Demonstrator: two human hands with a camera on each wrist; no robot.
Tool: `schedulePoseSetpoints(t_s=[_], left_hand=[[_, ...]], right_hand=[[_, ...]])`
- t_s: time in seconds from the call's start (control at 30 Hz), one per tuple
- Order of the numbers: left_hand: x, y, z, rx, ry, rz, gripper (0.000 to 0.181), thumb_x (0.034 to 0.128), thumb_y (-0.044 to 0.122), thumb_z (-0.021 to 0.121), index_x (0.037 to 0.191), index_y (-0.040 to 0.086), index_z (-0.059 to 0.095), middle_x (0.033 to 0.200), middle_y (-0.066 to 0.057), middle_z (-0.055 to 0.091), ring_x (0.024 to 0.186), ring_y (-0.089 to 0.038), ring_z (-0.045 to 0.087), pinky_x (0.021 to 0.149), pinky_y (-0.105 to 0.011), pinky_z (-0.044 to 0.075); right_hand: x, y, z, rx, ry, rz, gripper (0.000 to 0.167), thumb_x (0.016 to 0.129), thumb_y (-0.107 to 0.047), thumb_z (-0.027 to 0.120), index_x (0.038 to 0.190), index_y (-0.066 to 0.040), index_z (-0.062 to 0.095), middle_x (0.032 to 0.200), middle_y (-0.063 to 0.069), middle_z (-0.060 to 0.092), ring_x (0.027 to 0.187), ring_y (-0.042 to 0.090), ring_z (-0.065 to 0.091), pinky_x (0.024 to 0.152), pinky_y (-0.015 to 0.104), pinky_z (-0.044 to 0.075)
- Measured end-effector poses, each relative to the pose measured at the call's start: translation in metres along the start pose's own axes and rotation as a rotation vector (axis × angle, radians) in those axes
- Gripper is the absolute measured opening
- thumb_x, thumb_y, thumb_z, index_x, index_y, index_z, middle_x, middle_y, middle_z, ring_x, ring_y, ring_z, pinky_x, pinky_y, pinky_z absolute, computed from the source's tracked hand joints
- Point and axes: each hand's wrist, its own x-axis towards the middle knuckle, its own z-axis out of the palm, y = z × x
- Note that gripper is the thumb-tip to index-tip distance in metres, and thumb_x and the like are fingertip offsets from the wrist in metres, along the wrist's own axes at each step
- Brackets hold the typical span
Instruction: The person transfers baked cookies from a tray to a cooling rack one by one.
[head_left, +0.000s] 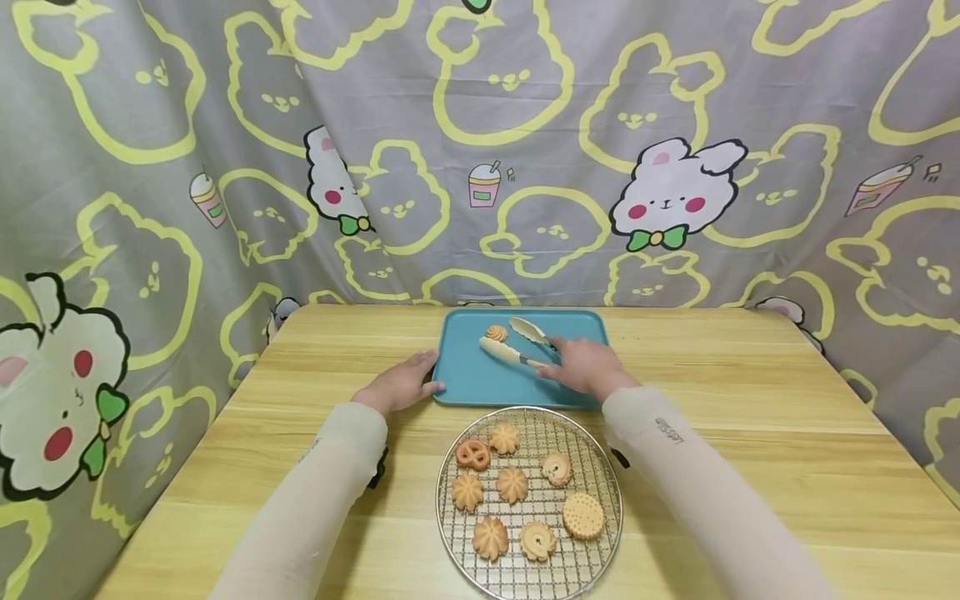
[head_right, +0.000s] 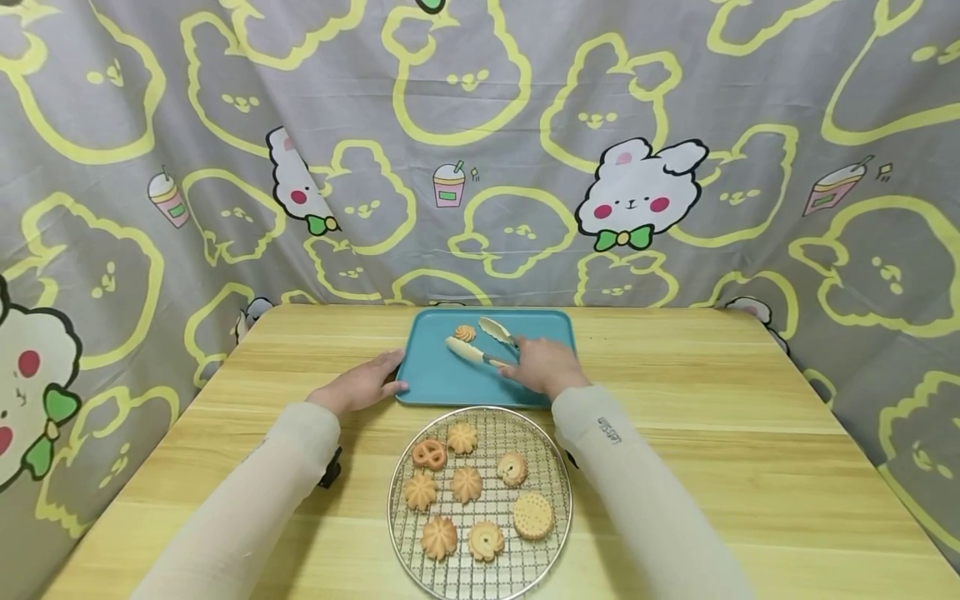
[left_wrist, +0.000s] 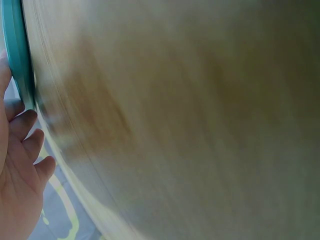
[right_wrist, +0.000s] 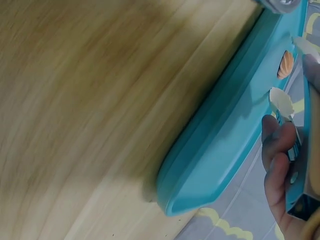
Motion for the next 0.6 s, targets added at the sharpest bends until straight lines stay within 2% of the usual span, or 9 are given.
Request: schedulePoseSetpoints(t_s=[0.1, 0.3, 0.4, 0.6], left_hand=[[0.000, 0.000, 0.001, -0.001, -0.004, -0.004, 0.073, 0.1000, 0.043, 0.045, 0.154, 0.006, 0.013, 0.157, -0.014, 0.014, 0.143, -0.030, 0.012, 0.114, -0.046, 0.018], [-0.001, 0.000, 0.000, -0.005, -0.005, -0.006, 0.073, 0.0999, 0.043, 0.046, 0.154, 0.007, 0.013, 0.157, -0.014, 0.014, 0.143, -0.030, 0.013, 0.114, -0.047, 0.018], [-0.001, 0.001, 0.000, -0.004, -0.006, -0.007, 0.073, 0.0999, 0.043, 0.045, 0.154, 0.007, 0.013, 0.157, -0.013, 0.014, 0.143, -0.030, 0.013, 0.114, -0.047, 0.019], [-0.001, 0.001, -0.001, -0.001, -0.007, -0.004, 0.073, 0.0998, 0.044, 0.045, 0.154, 0.007, 0.013, 0.157, -0.014, 0.015, 0.143, -0.031, 0.013, 0.114, -0.047, 0.019]], right_hand=[[0.001, -0.002, 0.000, -0.003, 0.006, 0.006, 0.079, 0.090, -0.058, 0.055, 0.148, -0.007, 0.035, 0.112, 0.019, 0.065, 0.099, 0.037, 0.061, 0.081, 0.052, 0.050], [0.003, -0.008, 0.000, -0.032, 0.025, 0.006, 0.075, 0.091, -0.055, 0.056, 0.147, -0.008, 0.039, 0.108, 0.017, 0.066, 0.095, 0.036, 0.061, 0.078, 0.051, 0.051], [0.004, -0.010, 0.000, -0.045, 0.031, 0.007, 0.072, 0.091, -0.053, 0.057, 0.146, -0.010, 0.040, 0.102, 0.015, 0.067, 0.087, 0.032, 0.062, 0.071, 0.048, 0.052], [0.004, -0.012, 0.000, -0.058, 0.042, 0.012, 0.068, 0.091, -0.051, 0.058, 0.145, -0.012, 0.044, 0.104, 0.014, 0.066, 0.083, 0.030, 0.062, 0.063, 0.044, 0.051]])
